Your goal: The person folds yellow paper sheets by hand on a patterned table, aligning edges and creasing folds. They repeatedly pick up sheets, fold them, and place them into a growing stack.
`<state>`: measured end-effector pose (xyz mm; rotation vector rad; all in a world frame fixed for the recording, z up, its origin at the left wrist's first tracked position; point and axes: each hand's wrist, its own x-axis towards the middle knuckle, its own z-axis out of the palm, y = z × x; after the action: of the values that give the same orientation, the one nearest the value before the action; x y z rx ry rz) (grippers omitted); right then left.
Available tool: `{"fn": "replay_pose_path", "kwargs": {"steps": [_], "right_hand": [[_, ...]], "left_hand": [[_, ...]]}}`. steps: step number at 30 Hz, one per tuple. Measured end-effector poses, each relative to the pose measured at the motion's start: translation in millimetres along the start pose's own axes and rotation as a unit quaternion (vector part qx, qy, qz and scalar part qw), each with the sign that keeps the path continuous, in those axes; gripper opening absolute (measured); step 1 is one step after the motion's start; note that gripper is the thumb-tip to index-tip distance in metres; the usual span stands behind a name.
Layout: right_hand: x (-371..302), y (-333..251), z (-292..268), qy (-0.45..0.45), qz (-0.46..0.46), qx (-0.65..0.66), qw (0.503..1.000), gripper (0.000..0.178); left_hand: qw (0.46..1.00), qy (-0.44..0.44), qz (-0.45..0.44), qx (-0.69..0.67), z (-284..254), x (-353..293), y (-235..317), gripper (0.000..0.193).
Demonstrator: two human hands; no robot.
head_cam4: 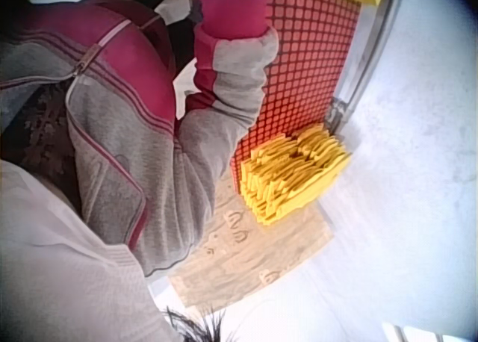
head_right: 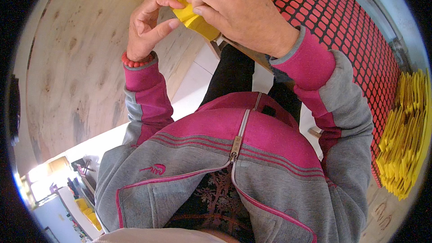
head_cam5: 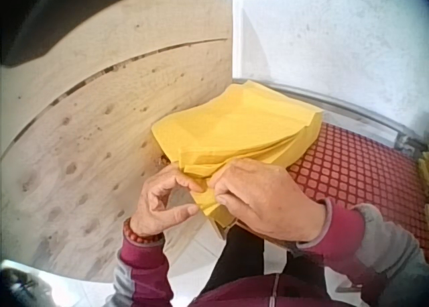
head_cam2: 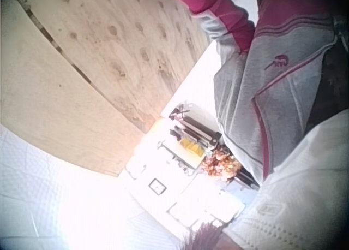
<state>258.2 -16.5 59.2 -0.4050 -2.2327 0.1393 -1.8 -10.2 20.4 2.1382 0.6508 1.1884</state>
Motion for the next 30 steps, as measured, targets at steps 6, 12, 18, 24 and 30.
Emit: {"fn": "replay_pose_path", "kwargs": {"steps": [6,12,18,24,30], "right_hand": [[-2.3,-1.5,0.0,0.007,0.009,-0.008,1.000,0.007],[0.0,-3.8,1.9,0.024,0.055,0.043,0.997,0.008],[-1.3,-2.2,-22.2,0.018,0.110,0.080,0.991,0.009],[-63.1,-68.8,-24.8,-0.026,0.184,0.204,0.961,0.012],[-208.9,-39.8,34.6,-0.174,0.308,-0.006,0.935,0.022]], "left_hand": [[1.000,-0.001,-0.002,0.000,0.0,-0.5,2.0,0.030],[1.000,-0.001,0.018,0.012,1.7,0.4,-1.5,0.027],[0.984,0.091,-0.141,-0.067,5.3,-13.5,-6.3,0.017],[0.993,0.098,-0.052,-0.037,5.9,-11.6,-18.2,0.015],[0.996,0.072,-0.060,-0.007,7.2,-6.7,-8.9,0.023]]}}
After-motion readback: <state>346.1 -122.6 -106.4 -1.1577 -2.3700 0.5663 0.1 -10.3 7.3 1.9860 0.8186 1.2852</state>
